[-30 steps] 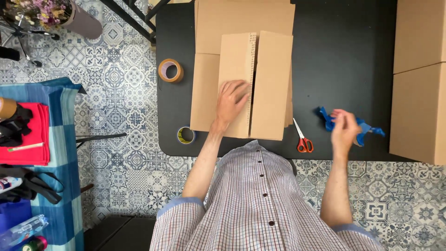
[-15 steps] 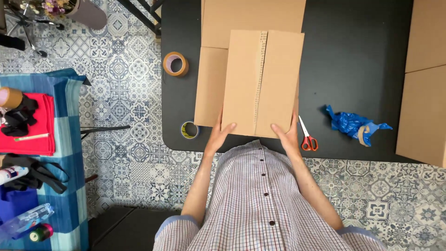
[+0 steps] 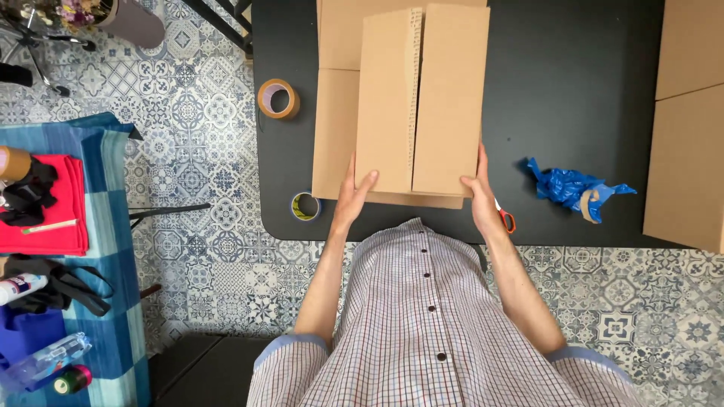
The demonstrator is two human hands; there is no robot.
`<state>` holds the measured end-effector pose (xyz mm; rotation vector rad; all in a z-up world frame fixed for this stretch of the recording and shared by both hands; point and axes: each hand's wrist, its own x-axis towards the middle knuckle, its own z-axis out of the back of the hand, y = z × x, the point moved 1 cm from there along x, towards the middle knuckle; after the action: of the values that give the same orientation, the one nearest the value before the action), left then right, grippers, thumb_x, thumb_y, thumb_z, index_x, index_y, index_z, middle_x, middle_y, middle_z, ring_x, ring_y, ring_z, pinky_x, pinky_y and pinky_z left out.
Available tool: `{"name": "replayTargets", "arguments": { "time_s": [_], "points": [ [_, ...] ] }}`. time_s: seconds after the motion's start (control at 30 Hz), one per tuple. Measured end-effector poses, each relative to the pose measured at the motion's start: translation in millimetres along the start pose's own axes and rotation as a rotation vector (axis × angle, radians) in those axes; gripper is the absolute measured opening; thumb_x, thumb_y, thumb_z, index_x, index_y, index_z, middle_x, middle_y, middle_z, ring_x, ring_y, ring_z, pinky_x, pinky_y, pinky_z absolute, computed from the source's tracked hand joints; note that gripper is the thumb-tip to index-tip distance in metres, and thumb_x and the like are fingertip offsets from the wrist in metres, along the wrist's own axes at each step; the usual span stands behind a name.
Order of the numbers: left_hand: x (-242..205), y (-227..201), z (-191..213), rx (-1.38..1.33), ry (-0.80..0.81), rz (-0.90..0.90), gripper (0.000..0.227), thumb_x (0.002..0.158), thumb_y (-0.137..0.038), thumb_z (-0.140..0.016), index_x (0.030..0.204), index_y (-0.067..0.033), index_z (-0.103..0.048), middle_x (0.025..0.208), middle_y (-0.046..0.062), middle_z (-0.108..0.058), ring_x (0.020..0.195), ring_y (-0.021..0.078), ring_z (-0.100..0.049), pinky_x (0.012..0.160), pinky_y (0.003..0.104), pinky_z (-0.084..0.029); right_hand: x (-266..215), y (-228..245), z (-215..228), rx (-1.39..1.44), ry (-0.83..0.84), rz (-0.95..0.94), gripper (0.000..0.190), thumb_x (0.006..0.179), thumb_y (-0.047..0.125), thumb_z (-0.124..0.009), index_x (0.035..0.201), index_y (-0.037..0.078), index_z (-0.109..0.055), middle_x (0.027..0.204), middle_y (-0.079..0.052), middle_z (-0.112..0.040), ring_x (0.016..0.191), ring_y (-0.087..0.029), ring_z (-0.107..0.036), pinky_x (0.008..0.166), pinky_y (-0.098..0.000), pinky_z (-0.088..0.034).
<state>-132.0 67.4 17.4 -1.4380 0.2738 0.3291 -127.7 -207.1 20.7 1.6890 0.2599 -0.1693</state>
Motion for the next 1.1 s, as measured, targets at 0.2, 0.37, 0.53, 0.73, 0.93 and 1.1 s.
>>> {"name": "replayTargets", "arguments": {
  "time_s": [0.2, 0.37, 0.53, 0.73, 0.93, 1.1],
  "points": [
    [21, 1, -9, -0.040, -0.060, 0.037, 0.085, 0.098, -0.055, -0.064, 0.161, -0.0094, -0.028, 0.164, 0.019, -0.027, 0.153, 0.0296, -0.022, 0.126, 0.044, -0.017, 2, 37, -6, -0.214, 0.038, 0.193, 0.077, 0.101, 0.018, -0.048, 0.167, 0.016, -0.008, 0.172, -0.016, -0.005, 0.158, -0.030, 0.001, 0.127, -0.0488, 0.002],
    [21, 27, -19, -0.159, -0.087, 0.142, 0.084, 0.098, -0.058, -0.061, 0.161, -0.0147, -0.028, 0.166, 0.018, -0.022, 0.152, 0.0307, -0.025, 0.121, 0.043, -0.028, -1, 52, -14, -0.467, 0.004, 0.290, 0.075, 0.102, 0.024, -0.053, 0.166, 0.012, -0.015, 0.171, -0.017, -0.007, 0.158, -0.035, -0.002, 0.127, -0.0519, -0.001],
    [22, 63, -26, -0.277, -0.141, 0.199, 0.086, 0.099, -0.057, -0.061, 0.161, -0.0070, -0.027, 0.164, 0.029, -0.017, 0.148, 0.0428, -0.030, 0.113, 0.047, -0.044, -5, 53, -23, -0.603, -0.028, 0.322, 0.077, 0.099, 0.029, -0.057, 0.165, 0.011, -0.022, 0.169, -0.019, -0.012, 0.157, -0.039, -0.006, 0.125, -0.0557, -0.003],
    [31, 153, -4, -0.098, -0.145, -0.051, 0.072, 0.107, -0.052, -0.044, 0.159, -0.0033, -0.031, 0.163, 0.025, -0.027, 0.151, 0.0366, -0.024, 0.124, 0.049, -0.022, -10, 69, -14, -0.597, -0.056, 0.328, 0.073, 0.101, 0.033, -0.052, 0.164, 0.010, -0.023, 0.169, -0.020, -0.017, 0.156, -0.040, -0.012, 0.124, -0.0573, -0.006],
    [16, 7, 7, 0.018, -0.215, -0.376, 0.082, 0.097, -0.058, -0.052, 0.158, -0.0047, -0.034, 0.154, 0.022, -0.043, 0.139, 0.0343, -0.048, 0.116, 0.047, -0.037, -9, 108, -2, -0.462, -0.053, 0.466, 0.078, 0.106, 0.059, -0.031, 0.164, 0.008, -0.022, 0.162, -0.018, -0.032, 0.149, -0.032, -0.030, 0.122, -0.0474, -0.024],
    [-22, -126, 12, -0.142, 0.009, -0.279, 0.083, 0.101, -0.037, -0.061, 0.163, -0.0077, -0.013, 0.168, 0.024, -0.012, 0.155, 0.0411, -0.007, 0.127, 0.056, -0.011, -2, 138, -17, -0.316, 0.003, 0.488, 0.078, 0.104, 0.051, -0.042, 0.165, 0.009, -0.018, 0.169, -0.018, -0.021, 0.156, -0.034, -0.018, 0.128, -0.0503, -0.016]
  ]
}}
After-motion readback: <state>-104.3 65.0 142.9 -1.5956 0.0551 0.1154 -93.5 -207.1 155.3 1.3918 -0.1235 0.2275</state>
